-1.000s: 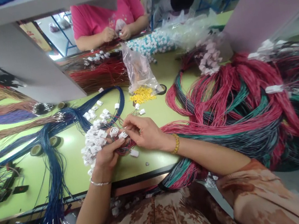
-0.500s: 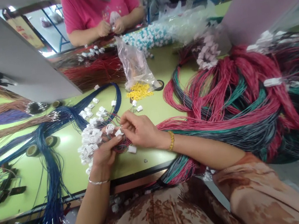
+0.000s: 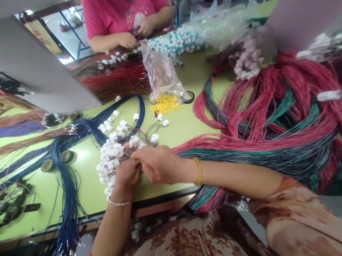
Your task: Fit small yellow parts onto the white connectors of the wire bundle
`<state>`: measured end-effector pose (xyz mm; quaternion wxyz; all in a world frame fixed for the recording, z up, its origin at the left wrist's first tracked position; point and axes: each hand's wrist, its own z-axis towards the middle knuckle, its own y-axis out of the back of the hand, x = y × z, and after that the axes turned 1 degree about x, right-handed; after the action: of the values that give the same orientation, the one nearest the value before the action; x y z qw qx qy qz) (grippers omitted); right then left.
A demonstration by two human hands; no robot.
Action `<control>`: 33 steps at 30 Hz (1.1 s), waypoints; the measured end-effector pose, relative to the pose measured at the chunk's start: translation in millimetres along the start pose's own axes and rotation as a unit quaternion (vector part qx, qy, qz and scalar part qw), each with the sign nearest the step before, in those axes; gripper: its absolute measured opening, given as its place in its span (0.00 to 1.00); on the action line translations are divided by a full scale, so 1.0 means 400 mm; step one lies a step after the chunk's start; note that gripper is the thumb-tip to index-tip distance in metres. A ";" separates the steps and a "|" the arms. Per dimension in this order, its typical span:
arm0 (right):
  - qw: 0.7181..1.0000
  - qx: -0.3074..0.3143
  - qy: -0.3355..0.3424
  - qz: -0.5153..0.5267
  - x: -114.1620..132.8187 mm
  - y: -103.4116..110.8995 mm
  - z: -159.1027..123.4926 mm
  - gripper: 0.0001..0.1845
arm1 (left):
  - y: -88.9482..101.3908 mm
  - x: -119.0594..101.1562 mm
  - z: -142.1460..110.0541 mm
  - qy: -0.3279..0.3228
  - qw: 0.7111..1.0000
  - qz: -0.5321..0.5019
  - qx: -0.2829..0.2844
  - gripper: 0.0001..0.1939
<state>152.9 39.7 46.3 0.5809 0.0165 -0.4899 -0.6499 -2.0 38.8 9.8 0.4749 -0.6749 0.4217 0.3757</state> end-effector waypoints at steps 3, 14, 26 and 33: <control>0.994 -0.055 -0.070 0.069 -0.027 0.038 0.020 0.12 | -0.021 -0.018 -0.011 -0.017 0.999 -0.044 0.007 0.21; 0.977 0.124 -0.143 0.102 -0.075 0.120 0.009 0.08 | -0.014 -0.020 0.004 0.024 0.995 -0.098 -0.021 0.23; 0.854 0.417 -0.244 -0.190 -0.019 0.272 -0.199 0.10 | -0.012 -0.015 -0.003 -0.003 0.999 -0.021 0.048 0.20; 0.783 0.480 -0.314 -0.240 -0.020 0.265 -0.192 0.11 | -0.014 -0.009 -0.008 0.025 0.997 -0.018 0.075 0.22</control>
<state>279.0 14.8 71.6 0.1373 0.2051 -0.8744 -0.4178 2.4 37.6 15.8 0.5203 -0.6540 0.4484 0.3171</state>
